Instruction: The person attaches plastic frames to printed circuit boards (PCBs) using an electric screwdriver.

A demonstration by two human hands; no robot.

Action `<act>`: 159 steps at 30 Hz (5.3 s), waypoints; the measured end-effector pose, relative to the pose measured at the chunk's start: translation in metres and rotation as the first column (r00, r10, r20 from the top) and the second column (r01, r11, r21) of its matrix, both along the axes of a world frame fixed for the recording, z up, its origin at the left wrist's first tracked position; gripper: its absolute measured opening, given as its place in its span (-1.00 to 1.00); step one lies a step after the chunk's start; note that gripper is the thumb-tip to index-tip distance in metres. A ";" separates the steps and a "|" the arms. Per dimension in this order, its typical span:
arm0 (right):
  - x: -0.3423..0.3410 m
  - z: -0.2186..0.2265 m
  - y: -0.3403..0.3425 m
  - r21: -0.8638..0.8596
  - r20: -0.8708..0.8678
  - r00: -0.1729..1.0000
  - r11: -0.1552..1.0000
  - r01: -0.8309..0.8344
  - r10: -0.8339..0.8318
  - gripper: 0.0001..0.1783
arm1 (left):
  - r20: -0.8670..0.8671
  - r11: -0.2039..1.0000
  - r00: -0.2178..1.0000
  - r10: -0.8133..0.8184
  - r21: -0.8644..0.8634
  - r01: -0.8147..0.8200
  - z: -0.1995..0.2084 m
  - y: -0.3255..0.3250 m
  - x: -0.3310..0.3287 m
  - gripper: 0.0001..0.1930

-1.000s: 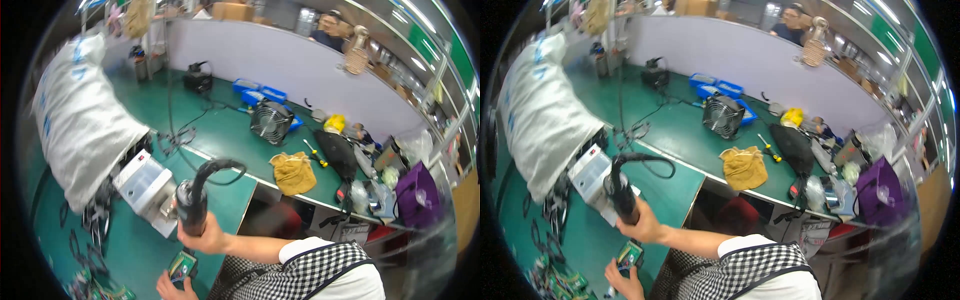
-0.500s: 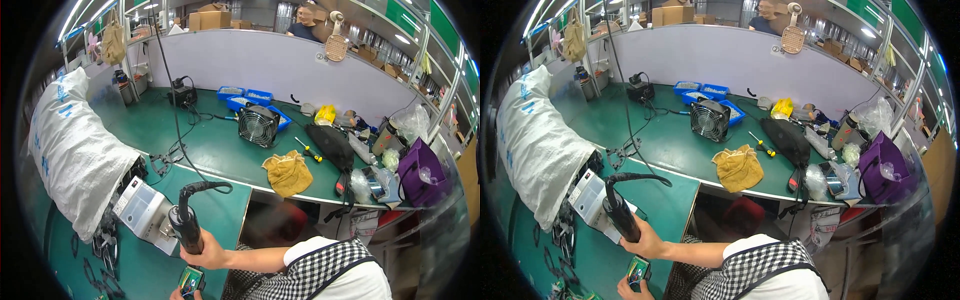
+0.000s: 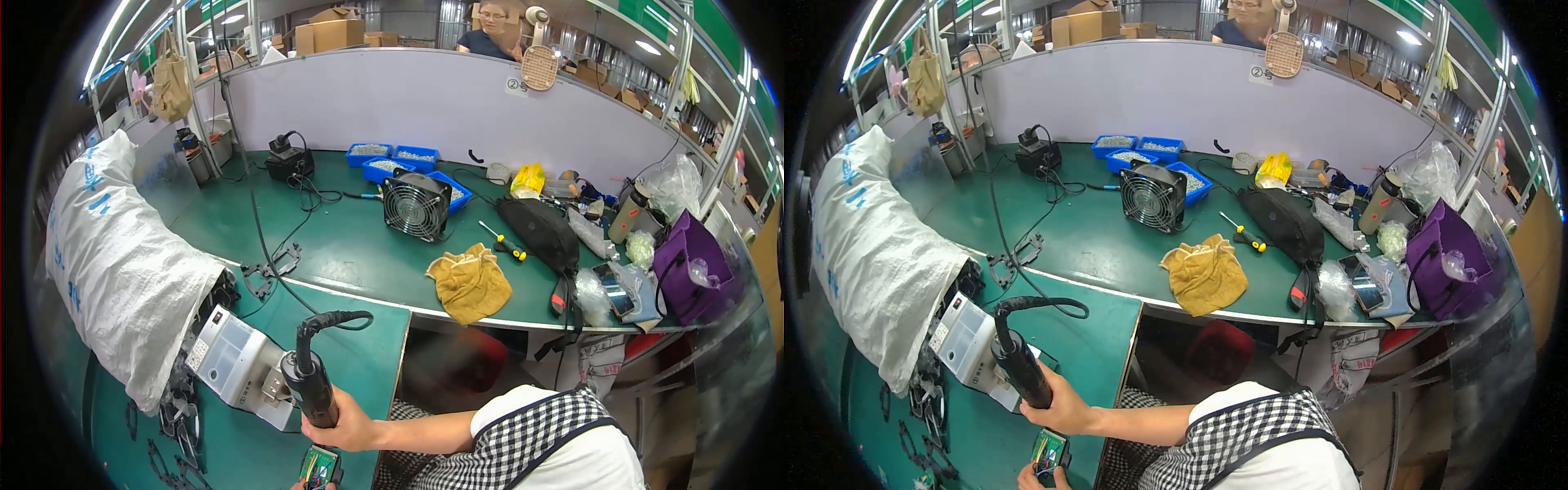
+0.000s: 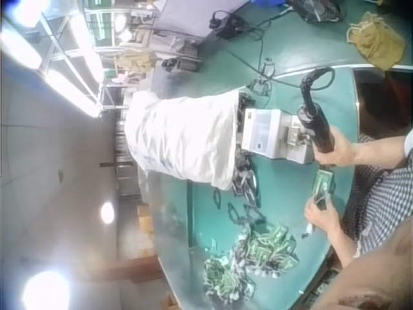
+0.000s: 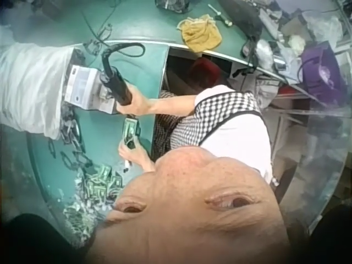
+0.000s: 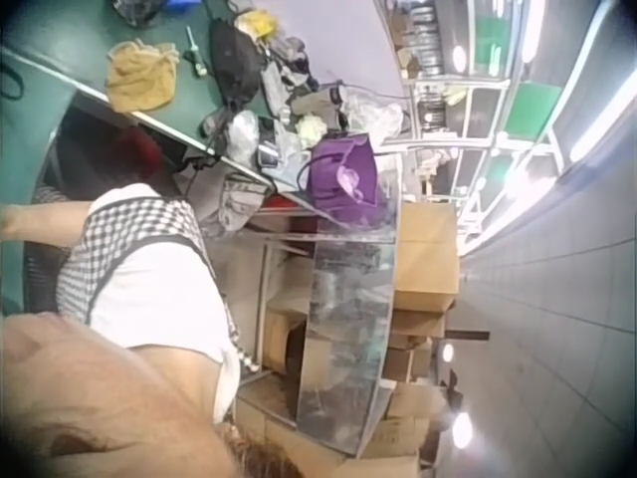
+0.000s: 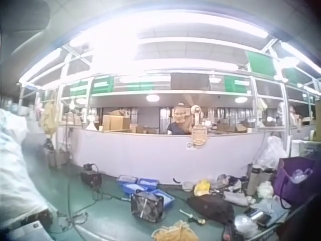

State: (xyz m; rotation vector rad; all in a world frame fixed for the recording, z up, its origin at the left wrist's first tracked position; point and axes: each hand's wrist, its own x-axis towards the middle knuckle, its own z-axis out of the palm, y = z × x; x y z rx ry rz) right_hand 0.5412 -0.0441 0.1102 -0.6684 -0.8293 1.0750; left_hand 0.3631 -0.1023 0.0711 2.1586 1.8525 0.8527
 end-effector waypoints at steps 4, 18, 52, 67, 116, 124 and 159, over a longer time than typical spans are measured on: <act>-0.001 0.001 0.000 0.002 0.006 1.000 1.000 0.011 -0.011 -0.35 | -0.007 1.000 1.000 0.001 0.026 0.000 0.000 0.000 0.000 -0.57; 0.000 -0.001 0.001 0.010 0.034 0.999 1.000 0.008 -0.009 -0.33 | 0.008 1.000 1.000 0.014 0.004 -0.014 0.001 0.000 0.001 -0.54; 0.005 0.003 -0.008 0.038 0.016 1.000 0.999 -0.016 0.016 -0.31 | -0.001 1.000 1.000 -0.028 0.015 0.028 -0.001 -0.003 0.000 -0.57; -0.036 0.026 0.020 0.211 0.149 0.984 0.968 -0.132 0.102 -0.17 | 0.232 0.995 0.972 0.029 0.083 -0.050 -0.015 0.014 0.006 -0.66; -0.024 0.025 -0.002 0.250 0.221 0.967 0.951 -0.180 0.124 -0.18 | 0.195 1.000 0.981 0.014 0.024 -0.019 -0.015 0.021 0.006 -0.15; -0.053 0.006 -0.001 0.174 0.374 0.894 0.928 -0.330 0.247 -0.16 | 0.192 0.997 0.980 0.046 0.055 -0.058 -0.020 0.023 0.007 -0.15; -0.053 -0.011 0.005 0.210 0.512 0.836 0.914 -0.347 0.199 -0.18 | 0.182 0.998 0.982 0.056 0.025 -0.061 -0.020 0.022 0.007 -0.24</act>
